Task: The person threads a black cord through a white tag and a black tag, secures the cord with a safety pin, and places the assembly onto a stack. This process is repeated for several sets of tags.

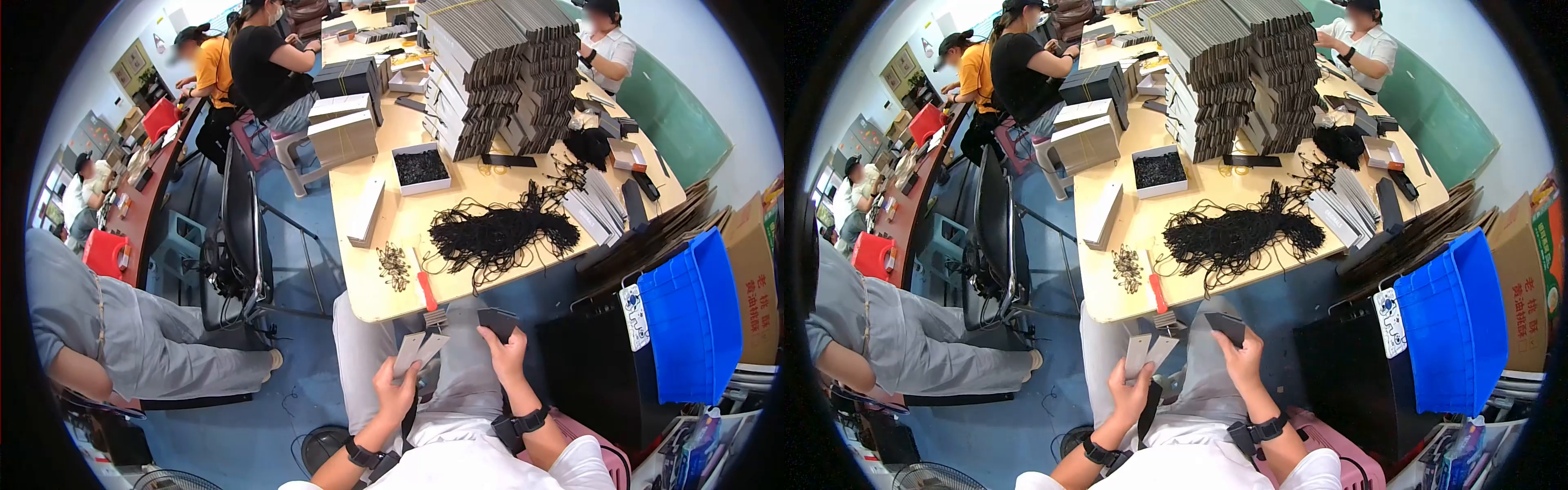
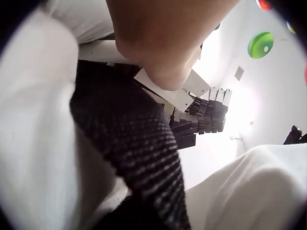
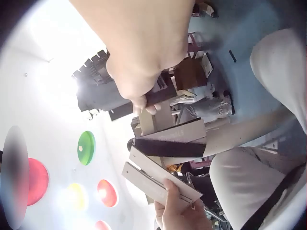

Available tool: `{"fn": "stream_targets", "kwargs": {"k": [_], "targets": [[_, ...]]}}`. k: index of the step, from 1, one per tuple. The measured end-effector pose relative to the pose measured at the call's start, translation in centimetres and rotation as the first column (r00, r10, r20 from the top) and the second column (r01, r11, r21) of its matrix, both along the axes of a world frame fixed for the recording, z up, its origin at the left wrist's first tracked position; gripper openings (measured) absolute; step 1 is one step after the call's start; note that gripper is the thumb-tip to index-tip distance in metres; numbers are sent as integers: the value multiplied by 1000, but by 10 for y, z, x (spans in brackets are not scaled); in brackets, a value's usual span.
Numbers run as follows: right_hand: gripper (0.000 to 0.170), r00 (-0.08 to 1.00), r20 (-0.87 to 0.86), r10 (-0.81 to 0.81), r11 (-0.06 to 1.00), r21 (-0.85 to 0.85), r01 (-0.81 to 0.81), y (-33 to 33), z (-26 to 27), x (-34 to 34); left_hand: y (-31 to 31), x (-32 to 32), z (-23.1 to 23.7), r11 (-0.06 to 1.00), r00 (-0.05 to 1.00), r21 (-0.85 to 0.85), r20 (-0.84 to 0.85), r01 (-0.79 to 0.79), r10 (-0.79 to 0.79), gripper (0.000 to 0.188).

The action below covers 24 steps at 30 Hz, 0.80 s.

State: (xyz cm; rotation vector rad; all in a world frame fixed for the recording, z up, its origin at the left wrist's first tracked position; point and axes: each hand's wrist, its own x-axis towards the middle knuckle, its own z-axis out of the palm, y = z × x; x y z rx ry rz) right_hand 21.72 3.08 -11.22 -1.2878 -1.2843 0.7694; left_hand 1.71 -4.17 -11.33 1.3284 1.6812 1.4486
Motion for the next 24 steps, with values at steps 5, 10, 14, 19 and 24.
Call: {"fn": "stream_targets", "kwargs": {"k": [5,10,14,19,24], "targets": [[27,921,-281,268,926,-190,-327,-19,6,8,3,-11,4,995,987,-43,-131,87,-92,16],[24,891,-288,352,881,-218,-419,-26,-6,7,0,-6,4,995,989,-30,-115,91,-94,17],[25,926,-38,376,918,-121,-378,-23,-1,3,6,-6,6,994,994,-62,-59,87,-91,20],[24,959,49,278,955,-121,-271,-16,-7,-3,14,-12,-2,999,997,-21,-61,49,-50,17],[21,962,125,242,970,-63,-236,-11,-4,-15,15,-22,-9,995,992,-5,84,-99,99,17]]}}
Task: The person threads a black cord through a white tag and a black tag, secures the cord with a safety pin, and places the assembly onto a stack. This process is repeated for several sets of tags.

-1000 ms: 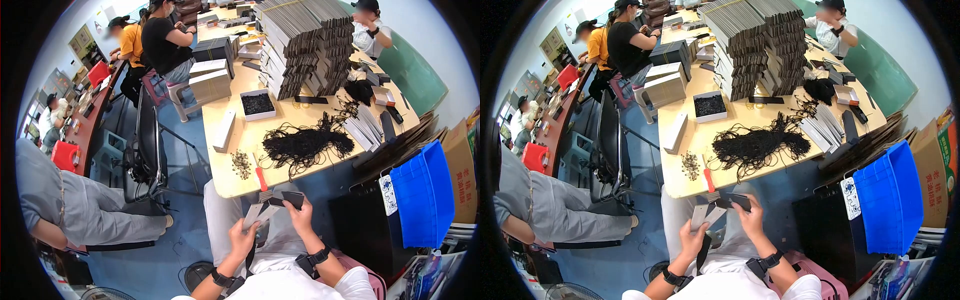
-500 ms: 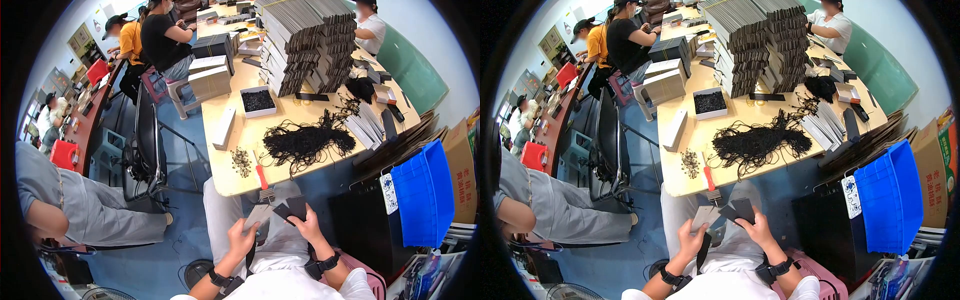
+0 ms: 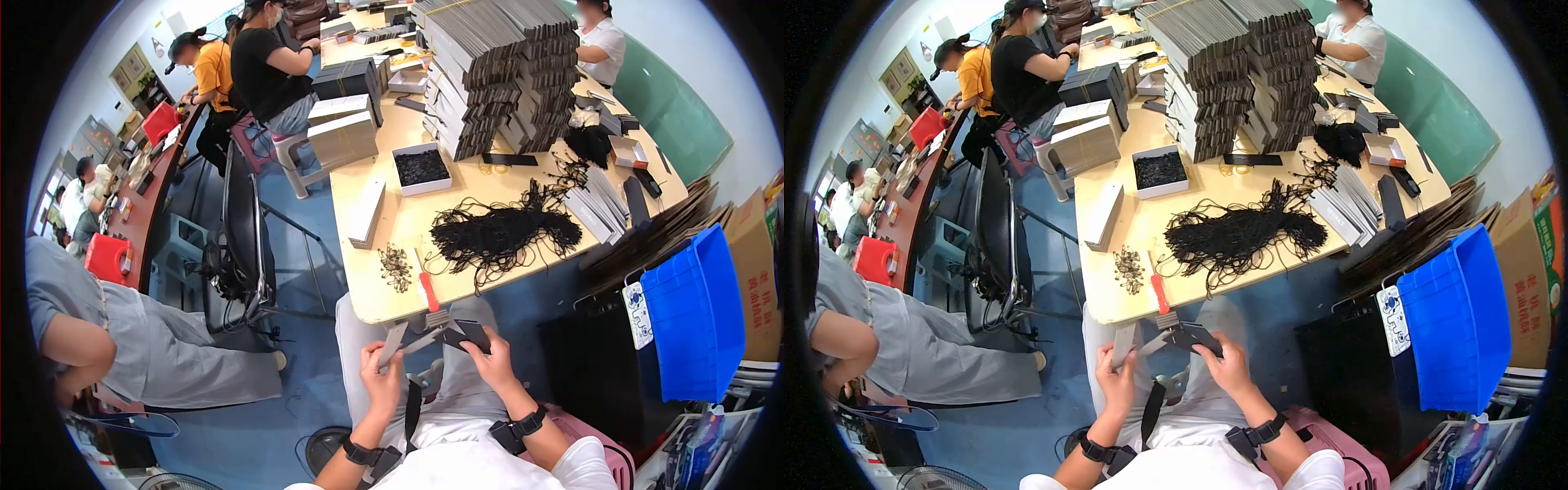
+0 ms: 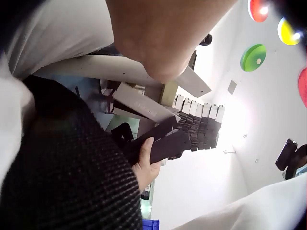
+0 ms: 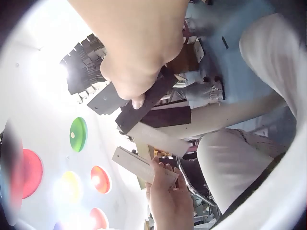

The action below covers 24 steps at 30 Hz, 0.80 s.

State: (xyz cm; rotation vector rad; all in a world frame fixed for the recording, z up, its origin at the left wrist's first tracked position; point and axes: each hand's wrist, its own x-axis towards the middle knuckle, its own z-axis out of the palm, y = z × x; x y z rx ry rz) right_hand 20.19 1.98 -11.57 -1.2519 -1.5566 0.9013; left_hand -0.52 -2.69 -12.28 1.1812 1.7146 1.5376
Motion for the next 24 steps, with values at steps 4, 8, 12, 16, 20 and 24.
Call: {"fn": "stream_targets", "kwargs": {"k": [4,8,12,16,20,24], "targets": [[20,995,-54,-79,994,72,82,7,-9,-9,-4,-9,13,998,986,9,-156,59,-57,17],[16,992,-97,-81,995,41,86,14,-11,-10,-14,4,17,965,970,-117,-36,235,-240,16],[12,993,-91,-71,997,27,74,19,-3,-8,-12,13,12,962,970,-139,-24,236,-241,16],[12,995,-56,-78,997,-31,76,19,0,4,-7,18,19,975,981,-136,-53,176,-185,16],[18,978,-207,0,987,-158,-33,9,5,20,0,19,22,987,964,-26,-215,156,-158,14],[26,897,-425,120,923,-286,-259,-4,21,26,1,16,9,991,967,6,-218,136,-131,13]]}}
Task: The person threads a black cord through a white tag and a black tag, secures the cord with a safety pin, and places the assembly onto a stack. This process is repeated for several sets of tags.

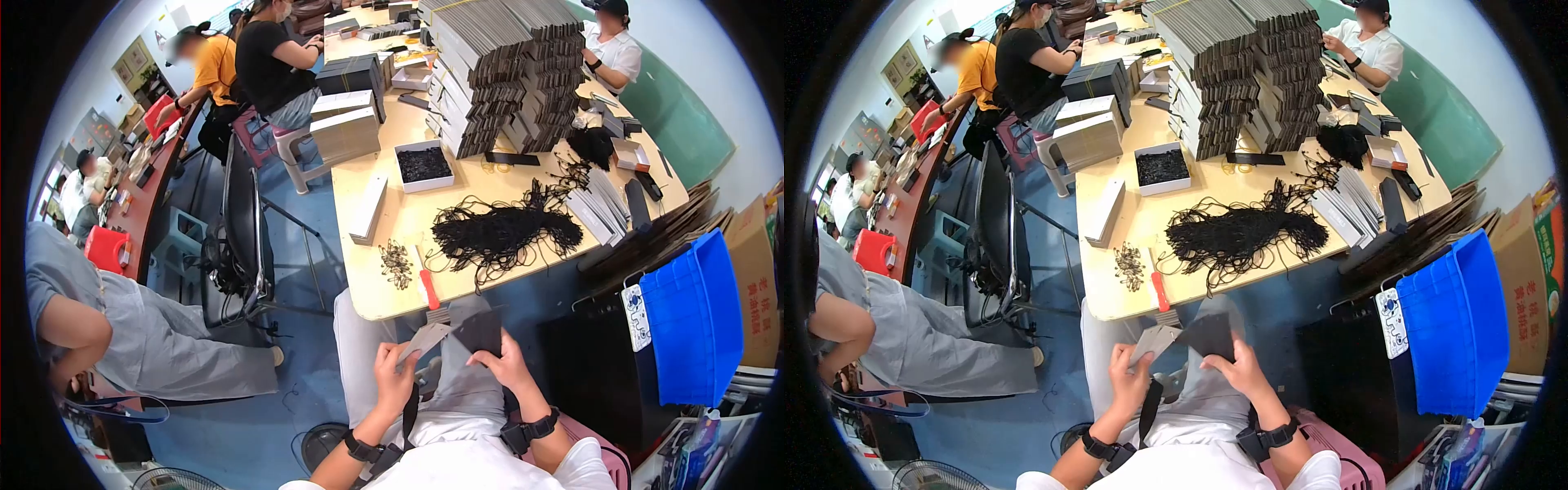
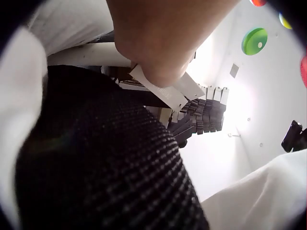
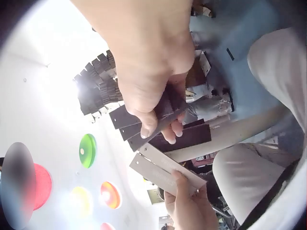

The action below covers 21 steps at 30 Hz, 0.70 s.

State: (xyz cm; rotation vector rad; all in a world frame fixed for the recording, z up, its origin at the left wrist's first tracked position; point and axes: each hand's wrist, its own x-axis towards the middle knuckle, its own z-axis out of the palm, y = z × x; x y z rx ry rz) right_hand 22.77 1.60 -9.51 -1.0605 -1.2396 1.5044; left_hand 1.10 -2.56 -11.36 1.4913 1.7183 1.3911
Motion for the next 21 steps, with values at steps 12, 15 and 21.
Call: {"fn": "stream_targets", "kwargs": {"k": [12,15,21], "targets": [[18,988,127,-83,989,129,67,2,-38,-21,4,-20,4,997,997,54,57,-55,52,19],[16,968,238,-78,993,103,54,6,-34,-19,-9,-22,11,997,982,15,169,81,-82,20],[12,908,352,-225,927,365,88,9,-24,-21,-21,-15,-2,944,930,-24,182,330,-321,18]]}}
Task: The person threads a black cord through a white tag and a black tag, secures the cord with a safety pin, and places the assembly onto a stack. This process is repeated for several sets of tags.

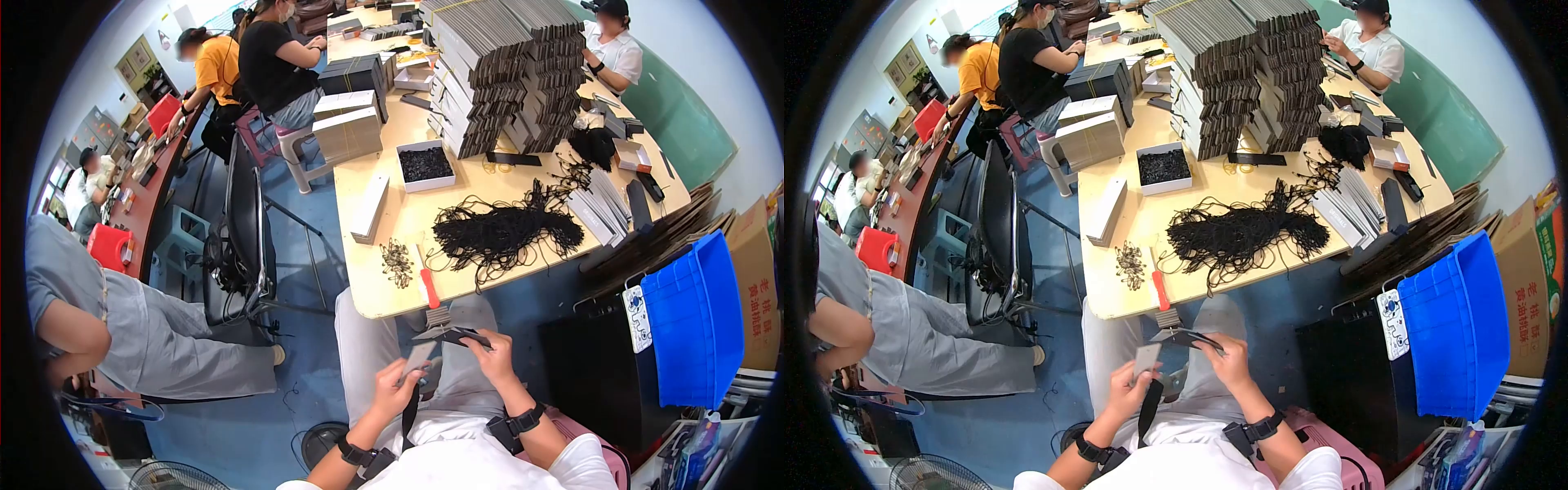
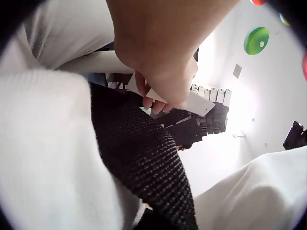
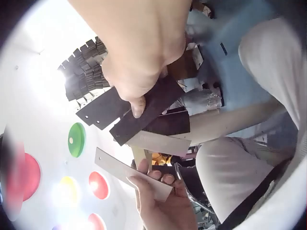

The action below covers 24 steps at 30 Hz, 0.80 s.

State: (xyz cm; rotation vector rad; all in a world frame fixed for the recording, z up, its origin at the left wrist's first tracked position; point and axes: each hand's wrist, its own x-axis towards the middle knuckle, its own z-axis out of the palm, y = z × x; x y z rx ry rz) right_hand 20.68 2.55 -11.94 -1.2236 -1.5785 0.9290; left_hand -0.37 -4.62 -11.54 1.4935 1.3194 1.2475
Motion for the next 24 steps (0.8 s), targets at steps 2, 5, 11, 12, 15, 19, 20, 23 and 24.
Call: {"fn": "stream_targets", "kwargs": {"k": [2,5,11,12,15,19,20,23,24], "targets": [[11,999,-24,-32,998,49,33,0,-1,-2,0,2,-9,1000,1000,-18,-8,22,-22,18],[11,997,29,-78,994,-80,80,0,-12,-8,3,6,-5,993,998,-114,-50,39,-45,19],[11,986,-142,-93,996,-25,90,10,2,-14,18,13,-3,959,1000,-285,-12,1,-5,23],[11,985,-141,-95,995,-25,93,11,-6,-11,19,14,-4,959,1000,-284,4,8,-7,23],[11,933,-263,-245,968,-124,219,11,-19,1,18,15,-9,958,1000,-285,12,11,-8,24],[12,907,-371,-198,964,-242,111,3,-4,21,22,16,-18,964,999,-266,52,-3,17,24],[12,962,-272,-17,979,-199,-39,0,-4,28,24,14,-18,966,999,-259,43,-1,13,23],[16,956,-172,236,946,-184,-267,-8,-9,29,31,16,-15,963,998,-270,55,-16,32,23],[19,947,-200,250,921,-252,-296,-11,-4,24,33,17,-14,957,996,-287,74,-33,56,24]]}}
